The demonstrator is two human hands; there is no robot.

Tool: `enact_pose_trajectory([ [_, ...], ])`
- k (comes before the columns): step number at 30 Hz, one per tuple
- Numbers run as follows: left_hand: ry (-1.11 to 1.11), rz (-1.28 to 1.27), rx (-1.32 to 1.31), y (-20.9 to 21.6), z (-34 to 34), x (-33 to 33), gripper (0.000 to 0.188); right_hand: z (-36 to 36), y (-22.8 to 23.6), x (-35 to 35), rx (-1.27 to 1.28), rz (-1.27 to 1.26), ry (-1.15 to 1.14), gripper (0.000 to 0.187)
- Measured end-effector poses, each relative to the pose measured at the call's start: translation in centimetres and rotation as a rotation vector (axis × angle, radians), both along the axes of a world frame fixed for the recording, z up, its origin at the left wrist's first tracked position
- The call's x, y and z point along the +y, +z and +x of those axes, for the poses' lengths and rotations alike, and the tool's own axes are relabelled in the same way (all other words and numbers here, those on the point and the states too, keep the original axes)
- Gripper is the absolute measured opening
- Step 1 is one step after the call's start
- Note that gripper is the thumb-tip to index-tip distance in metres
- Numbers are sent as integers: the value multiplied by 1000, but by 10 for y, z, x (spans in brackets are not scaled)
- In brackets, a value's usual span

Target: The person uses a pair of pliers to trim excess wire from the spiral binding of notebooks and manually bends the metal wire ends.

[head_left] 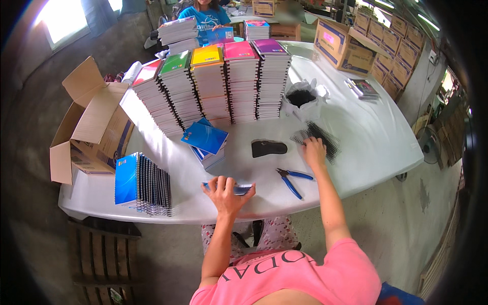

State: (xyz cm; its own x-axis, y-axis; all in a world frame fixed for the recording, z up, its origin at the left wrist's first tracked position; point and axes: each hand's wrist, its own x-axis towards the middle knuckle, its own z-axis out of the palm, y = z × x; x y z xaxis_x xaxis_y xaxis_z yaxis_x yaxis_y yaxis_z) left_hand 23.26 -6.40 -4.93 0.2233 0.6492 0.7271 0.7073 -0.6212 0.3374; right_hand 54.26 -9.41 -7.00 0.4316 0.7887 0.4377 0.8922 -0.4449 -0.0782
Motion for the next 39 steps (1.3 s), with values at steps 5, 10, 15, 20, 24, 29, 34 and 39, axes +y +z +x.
enact_pose_trajectory([
  [5, 30, 116, -11, 14, -10, -8, 46, 17, 17, 4, 149, 3, 7, 16],
  [10, 77, 2, 60, -14, -11, -7, 46, 11, 44, 5, 168, 18, -19, 16],
  [15, 60, 49, 33, -19, -13, -6, 43, 9, 51, 7, 229, 84, 162, 21],
  [20, 28, 63, 23, -18, -13, -9, 41, -65, 74, -18, 860, 36, 622, 27],
  [24, 57, 55, 30, -19, -15, -9, 41, -131, 80, -39, 1003, -116, 656, 20],
  [29, 71, 69, 44, -23, -15, -7, 44, -148, 57, -32, 969, 125, 711, 14],
  [34, 84, 47, 47, -27, -15, -6, 46, -151, 63, -31, 996, -129, 809, 17],
  [39, 73, 19, 85, -26, -17, -7, 52, -151, 82, -30, 1187, -432, 724, 23],
])
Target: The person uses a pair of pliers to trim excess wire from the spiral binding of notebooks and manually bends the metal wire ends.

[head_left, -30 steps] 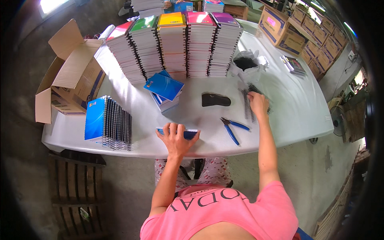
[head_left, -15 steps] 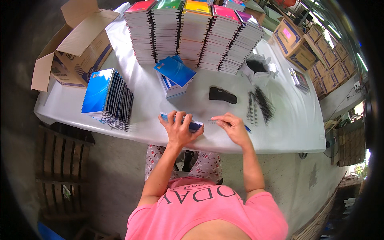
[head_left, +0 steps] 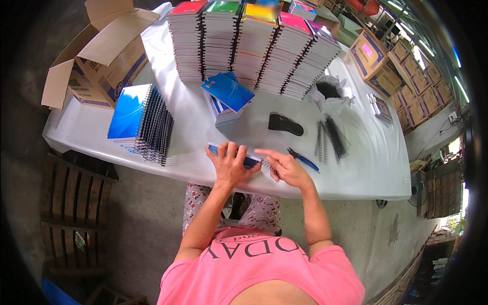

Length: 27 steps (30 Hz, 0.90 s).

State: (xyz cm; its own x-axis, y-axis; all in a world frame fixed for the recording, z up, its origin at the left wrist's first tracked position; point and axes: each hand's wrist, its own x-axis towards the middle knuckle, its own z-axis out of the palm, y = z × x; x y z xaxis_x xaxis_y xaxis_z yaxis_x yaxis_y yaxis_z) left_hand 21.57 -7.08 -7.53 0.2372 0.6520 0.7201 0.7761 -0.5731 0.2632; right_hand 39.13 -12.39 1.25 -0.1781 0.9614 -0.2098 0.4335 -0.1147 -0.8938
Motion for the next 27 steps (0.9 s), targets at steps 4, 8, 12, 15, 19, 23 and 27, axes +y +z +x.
enact_pose_trajectory([
  [4, -36, -67, 14, 6, -5, 0, 61, -3, -8, -1, -76, 237, -155, 24],
  [8, -71, -41, 14, 5, -12, 1, 62, 9, -11, -1, -175, 498, 52, 27],
  [12, -100, -48, 36, 7, -14, 4, 58, 12, -5, 12, -220, 110, 90, 28],
  [15, -148, -70, -18, 10, -17, 3, 55, 36, -17, 36, -491, 537, 61, 31],
  [19, -179, -34, -52, 23, -17, 4, 53, 67, -33, 65, -933, 371, -21, 45],
  [23, -204, -54, -78, 28, -16, 4, 54, 87, -67, 77, -800, 471, -116, 40],
  [27, -224, -54, -124, 22, -12, 2, 53, 99, -81, 66, -723, 551, -187, 39],
])
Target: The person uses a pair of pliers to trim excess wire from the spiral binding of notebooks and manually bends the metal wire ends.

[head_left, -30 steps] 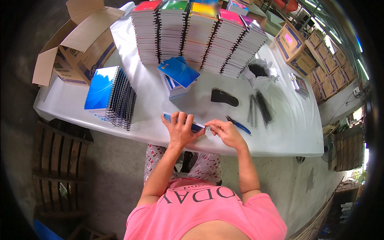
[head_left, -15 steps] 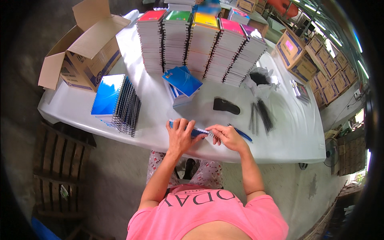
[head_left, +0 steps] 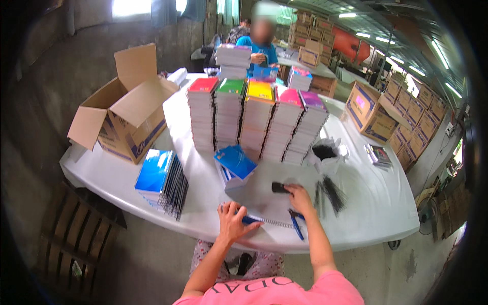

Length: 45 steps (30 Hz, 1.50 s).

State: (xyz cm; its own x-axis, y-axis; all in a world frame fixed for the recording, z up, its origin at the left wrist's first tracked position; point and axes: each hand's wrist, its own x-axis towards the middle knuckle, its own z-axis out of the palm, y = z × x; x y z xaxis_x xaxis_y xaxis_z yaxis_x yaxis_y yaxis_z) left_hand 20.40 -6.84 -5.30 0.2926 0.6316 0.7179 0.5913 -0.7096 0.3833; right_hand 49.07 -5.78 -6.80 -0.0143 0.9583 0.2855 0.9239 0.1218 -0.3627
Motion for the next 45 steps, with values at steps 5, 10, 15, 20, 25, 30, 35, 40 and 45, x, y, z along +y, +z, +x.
enact_pose_trajectory([
  [5, 36, -8, -1, -5, -14, 0, 53, -62, 60, -17, 1267, -159, 441, 44],
  [10, -33, -26, -13, -6, -3, 3, 54, -68, 40, -26, 1032, -427, 683, 34],
  [15, -46, -4, -16, -10, -5, 4, 55, -66, 26, -25, 1223, -406, 759, 35],
  [20, -35, -43, -37, -10, -8, 5, 57, -76, 47, -19, 1005, -277, 768, 33],
  [25, -9, -84, -99, -17, -7, 10, 59, -76, 27, -19, 1327, -142, 710, 31],
  [30, -67, -183, -160, -12, -8, 11, 64, -82, 25, -11, 954, -210, 475, 38],
  [35, -140, -273, -252, -12, -7, 17, 65, -91, 43, -12, 900, -221, 612, 36],
  [40, -208, -301, -351, -16, -8, 28, 62, -90, 44, -3, 969, -210, 622, 38],
  [45, -178, -358, -381, -24, -10, 29, 76, -100, 44, -8, 1548, -145, 749, 35],
])
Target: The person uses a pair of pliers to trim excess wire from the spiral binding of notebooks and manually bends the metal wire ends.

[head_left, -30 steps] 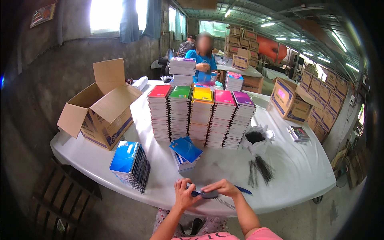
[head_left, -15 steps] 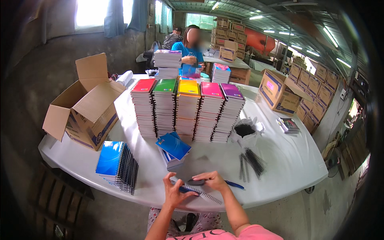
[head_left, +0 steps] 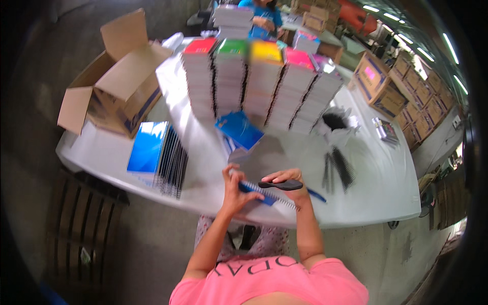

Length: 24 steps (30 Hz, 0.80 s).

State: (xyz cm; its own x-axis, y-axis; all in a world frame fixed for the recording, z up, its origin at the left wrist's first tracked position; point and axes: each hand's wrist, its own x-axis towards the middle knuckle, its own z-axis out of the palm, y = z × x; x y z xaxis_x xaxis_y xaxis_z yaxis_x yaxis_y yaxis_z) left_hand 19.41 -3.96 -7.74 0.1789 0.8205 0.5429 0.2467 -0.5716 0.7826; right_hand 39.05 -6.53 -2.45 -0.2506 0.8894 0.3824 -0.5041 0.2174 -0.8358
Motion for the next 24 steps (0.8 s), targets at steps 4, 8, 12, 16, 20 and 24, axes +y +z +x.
enact_pose_trajectory([
  [4, -56, -143, -174, -7, 3, 4, 95, -15, 2, -1, -529, -91, -175, 30],
  [8, -86, -190, -123, -12, 1, 6, 98, -14, 8, 7, -503, 12, -147, 30],
  [12, -92, -160, -125, -15, 2, 8, 98, -31, 25, 10, -613, -102, -208, 36],
  [16, -108, -125, -89, -15, 3, 7, 92, -28, 13, 18, -852, -95, -242, 41],
  [20, -124, -148, -185, -20, 0, 9, 66, 9, 5, 15, -1012, 55, -586, 41],
  [24, -204, -529, -386, -13, -9, 5, 36, 44, -1, -29, -1581, 43, -893, 54],
])
